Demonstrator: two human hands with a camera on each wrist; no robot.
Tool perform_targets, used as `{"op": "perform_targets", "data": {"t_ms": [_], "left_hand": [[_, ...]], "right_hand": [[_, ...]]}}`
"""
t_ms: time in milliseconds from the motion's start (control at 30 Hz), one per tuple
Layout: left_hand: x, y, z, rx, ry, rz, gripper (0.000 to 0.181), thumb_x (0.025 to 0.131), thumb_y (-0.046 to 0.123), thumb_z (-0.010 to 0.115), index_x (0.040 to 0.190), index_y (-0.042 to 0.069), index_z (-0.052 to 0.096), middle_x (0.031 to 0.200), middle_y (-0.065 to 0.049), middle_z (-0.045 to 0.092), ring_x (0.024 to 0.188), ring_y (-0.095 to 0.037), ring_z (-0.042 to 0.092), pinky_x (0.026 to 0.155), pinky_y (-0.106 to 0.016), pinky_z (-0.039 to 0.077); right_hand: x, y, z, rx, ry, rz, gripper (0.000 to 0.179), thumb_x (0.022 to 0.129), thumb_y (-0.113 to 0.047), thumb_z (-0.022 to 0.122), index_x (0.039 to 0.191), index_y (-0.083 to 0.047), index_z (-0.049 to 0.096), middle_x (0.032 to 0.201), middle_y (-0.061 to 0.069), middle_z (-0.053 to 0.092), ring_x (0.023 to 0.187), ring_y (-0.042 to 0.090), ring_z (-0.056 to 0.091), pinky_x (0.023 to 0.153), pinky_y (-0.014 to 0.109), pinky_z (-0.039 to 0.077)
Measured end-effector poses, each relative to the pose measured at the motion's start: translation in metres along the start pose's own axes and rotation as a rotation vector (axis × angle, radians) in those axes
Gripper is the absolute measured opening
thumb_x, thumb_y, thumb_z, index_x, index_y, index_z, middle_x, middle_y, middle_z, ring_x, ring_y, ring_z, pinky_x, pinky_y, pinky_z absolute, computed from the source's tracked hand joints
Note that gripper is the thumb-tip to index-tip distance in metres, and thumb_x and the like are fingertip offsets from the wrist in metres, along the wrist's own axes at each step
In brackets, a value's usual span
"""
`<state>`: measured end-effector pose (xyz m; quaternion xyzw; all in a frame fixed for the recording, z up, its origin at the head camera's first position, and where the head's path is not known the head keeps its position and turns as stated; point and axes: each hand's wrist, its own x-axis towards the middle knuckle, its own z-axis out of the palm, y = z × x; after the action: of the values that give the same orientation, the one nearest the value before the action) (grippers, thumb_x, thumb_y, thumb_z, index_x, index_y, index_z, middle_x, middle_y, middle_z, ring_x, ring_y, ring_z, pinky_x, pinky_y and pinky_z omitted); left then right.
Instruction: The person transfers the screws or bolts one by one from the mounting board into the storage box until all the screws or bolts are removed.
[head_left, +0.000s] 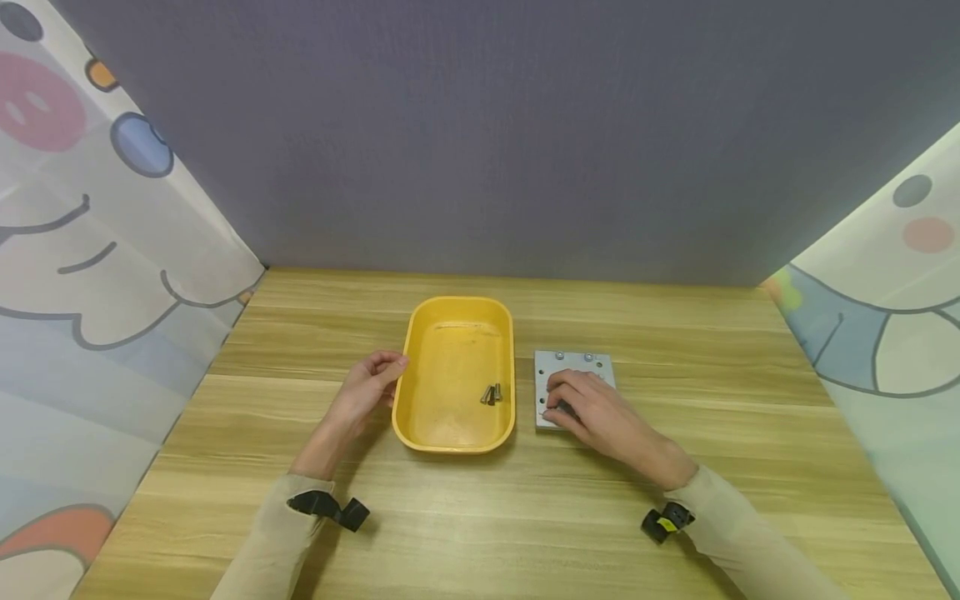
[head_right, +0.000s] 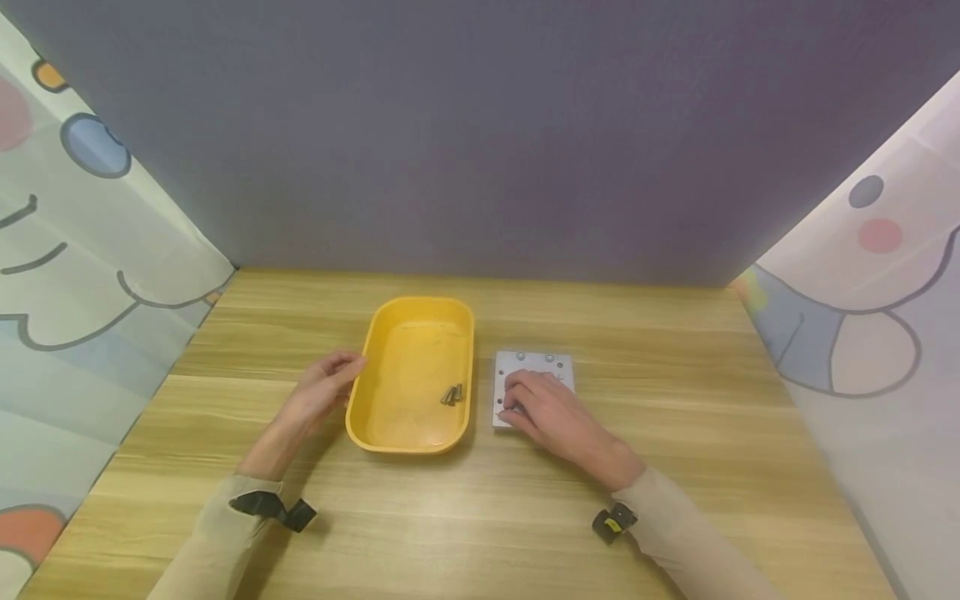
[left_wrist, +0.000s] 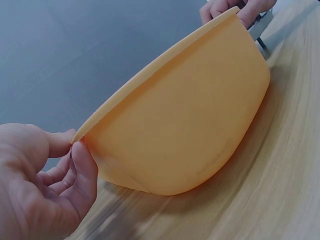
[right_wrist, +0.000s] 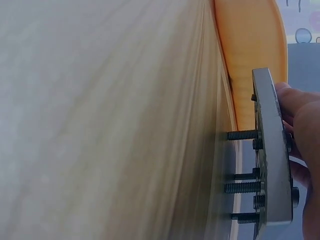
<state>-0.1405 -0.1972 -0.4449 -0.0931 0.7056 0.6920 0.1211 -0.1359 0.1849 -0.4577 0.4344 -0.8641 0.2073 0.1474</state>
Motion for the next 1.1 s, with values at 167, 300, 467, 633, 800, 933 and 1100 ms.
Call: {"op": "perform_targets", "data": {"t_ms": [167,300,467,633,800,933,1100], "left_hand": [[0.0,0.0,0.0,0.002,-0.003,0.003,0.033,0.107,0.017,0.057,0.128,-0.008,0.049,0.09,0.002,0.066,0.066,-0.006,0.058,0.056,-0.02,0.05],[0.0,0.0,0.0,0.001,-0.003,0.001,0.033,0.107,0.017,0.057,0.128,-0.008,0.05,0.088,0.003,0.066,0.065,-0.006,0.057,0.056,-0.02,0.05],[0.0,0.0,0.0,0.0,0.0,-0.002,0.033,0.107,0.017,0.058,0.127,-0.008,0.05,0.087,0.004,0.065,0.065,-0.006,0.056,0.056,-0.02,0.049],[0.0,0.0,0.0,-0.002,0.003,-0.005,0.032,0.107,0.017,0.058,0.127,-0.007,0.05,0.087,0.005,0.065,0.065,-0.006,0.056,0.056,-0.02,0.049],[0.0,0.0,0.0,0.0,0.003,-0.001,0.033,0.107,0.017,0.058,0.128,-0.008,0.05,0.087,0.005,0.065,0.066,-0.006,0.057,0.056,-0.02,0.049],[0.0,0.0,0.0,0.002,0.003,-0.001,0.034,0.107,0.017,0.058,0.128,-0.008,0.05,0.087,0.004,0.065,0.066,-0.006,0.057,0.056,-0.02,0.049],[0.0,0.0,-0.001,0.0,0.004,-0.004,0.033,0.107,0.017,0.058,0.128,-0.007,0.05,0.088,0.004,0.065,0.066,-0.006,0.056,0.056,-0.02,0.049]], "right_hand": [[0.001,-0.001,-0.001,-0.001,-0.016,0.009,0.017,0.099,-0.03,0.071,0.097,-0.014,0.067,0.115,0.002,0.065,0.108,0.019,0.062,0.101,0.043,0.051],[0.001,-0.002,-0.002,-0.002,-0.017,0.007,0.017,0.098,-0.029,0.072,0.097,-0.014,0.067,0.115,0.002,0.065,0.107,0.018,0.062,0.101,0.043,0.052],[0.002,-0.002,-0.003,0.001,-0.025,0.007,0.017,0.099,-0.029,0.071,0.098,-0.013,0.067,0.115,0.002,0.065,0.107,0.018,0.062,0.103,0.043,0.051],[0.004,-0.003,-0.007,0.011,-0.052,0.025,0.015,0.097,-0.027,0.072,0.099,-0.013,0.066,0.114,0.001,0.064,0.107,0.018,0.062,0.106,0.043,0.049],[0.006,-0.003,-0.009,0.011,-0.064,0.024,0.015,0.096,-0.025,0.074,0.1,-0.013,0.066,0.111,0.0,0.064,0.103,0.016,0.062,0.104,0.042,0.051],[0.006,-0.003,-0.01,0.008,-0.061,0.01,0.015,0.097,-0.026,0.073,0.1,-0.013,0.066,0.11,0.0,0.065,0.102,0.016,0.062,0.104,0.043,0.051],[0.008,-0.002,-0.011,0.001,-0.056,-0.013,0.015,0.097,-0.027,0.073,0.099,-0.014,0.066,0.11,0.0,0.065,0.102,0.016,0.063,0.102,0.042,0.052]]}}
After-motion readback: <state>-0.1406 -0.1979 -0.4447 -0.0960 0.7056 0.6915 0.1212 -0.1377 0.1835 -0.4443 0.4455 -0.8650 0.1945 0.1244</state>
